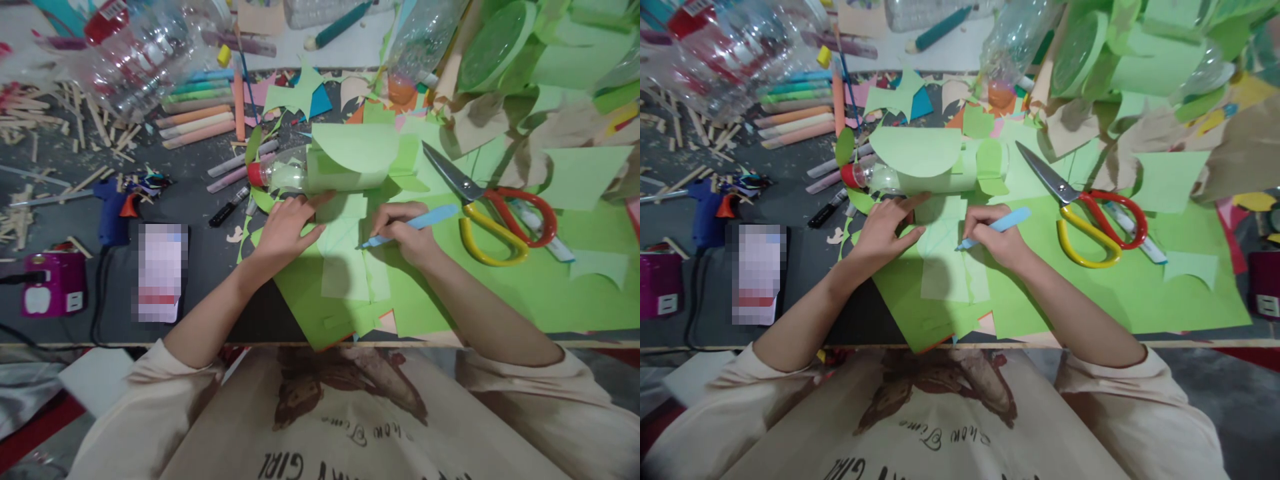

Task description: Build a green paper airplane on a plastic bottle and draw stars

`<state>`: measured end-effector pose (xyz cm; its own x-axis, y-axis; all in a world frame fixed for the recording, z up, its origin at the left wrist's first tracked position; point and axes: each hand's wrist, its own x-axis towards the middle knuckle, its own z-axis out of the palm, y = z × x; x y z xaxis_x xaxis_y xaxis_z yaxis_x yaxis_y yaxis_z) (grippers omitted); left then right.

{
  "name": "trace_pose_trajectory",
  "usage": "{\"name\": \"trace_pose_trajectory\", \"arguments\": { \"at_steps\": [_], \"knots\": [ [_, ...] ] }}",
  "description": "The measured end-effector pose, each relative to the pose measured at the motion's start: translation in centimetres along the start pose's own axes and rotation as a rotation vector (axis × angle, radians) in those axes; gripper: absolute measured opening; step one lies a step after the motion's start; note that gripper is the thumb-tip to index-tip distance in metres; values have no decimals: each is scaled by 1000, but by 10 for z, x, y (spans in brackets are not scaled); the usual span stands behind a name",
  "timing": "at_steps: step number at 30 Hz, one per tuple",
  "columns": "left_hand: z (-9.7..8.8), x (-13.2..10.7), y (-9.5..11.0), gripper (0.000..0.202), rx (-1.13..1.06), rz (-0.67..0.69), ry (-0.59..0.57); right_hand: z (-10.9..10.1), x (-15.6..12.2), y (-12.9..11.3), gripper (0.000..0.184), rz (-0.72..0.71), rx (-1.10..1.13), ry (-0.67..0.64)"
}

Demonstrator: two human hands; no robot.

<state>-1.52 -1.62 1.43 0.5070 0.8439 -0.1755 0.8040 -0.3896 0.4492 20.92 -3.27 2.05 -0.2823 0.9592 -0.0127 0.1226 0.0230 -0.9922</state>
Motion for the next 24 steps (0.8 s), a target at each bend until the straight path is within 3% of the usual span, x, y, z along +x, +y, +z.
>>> {"name": "trace_pose_trajectory", "arguments": {
  "at_steps": [6, 11, 24],
  "knots": [
    [1, 1, -1, 52, 9, 0, 4, 9, -1, 5, 34, -89, -31, 31],
    [0, 1, 2, 50, -9, -14, 1, 18, -2, 6, 16, -108, -128, -29],
    [-5, -1, 6, 57, -37, -21, -9, 19, 1, 3, 18, -36, -224, -107]
  ]
}}
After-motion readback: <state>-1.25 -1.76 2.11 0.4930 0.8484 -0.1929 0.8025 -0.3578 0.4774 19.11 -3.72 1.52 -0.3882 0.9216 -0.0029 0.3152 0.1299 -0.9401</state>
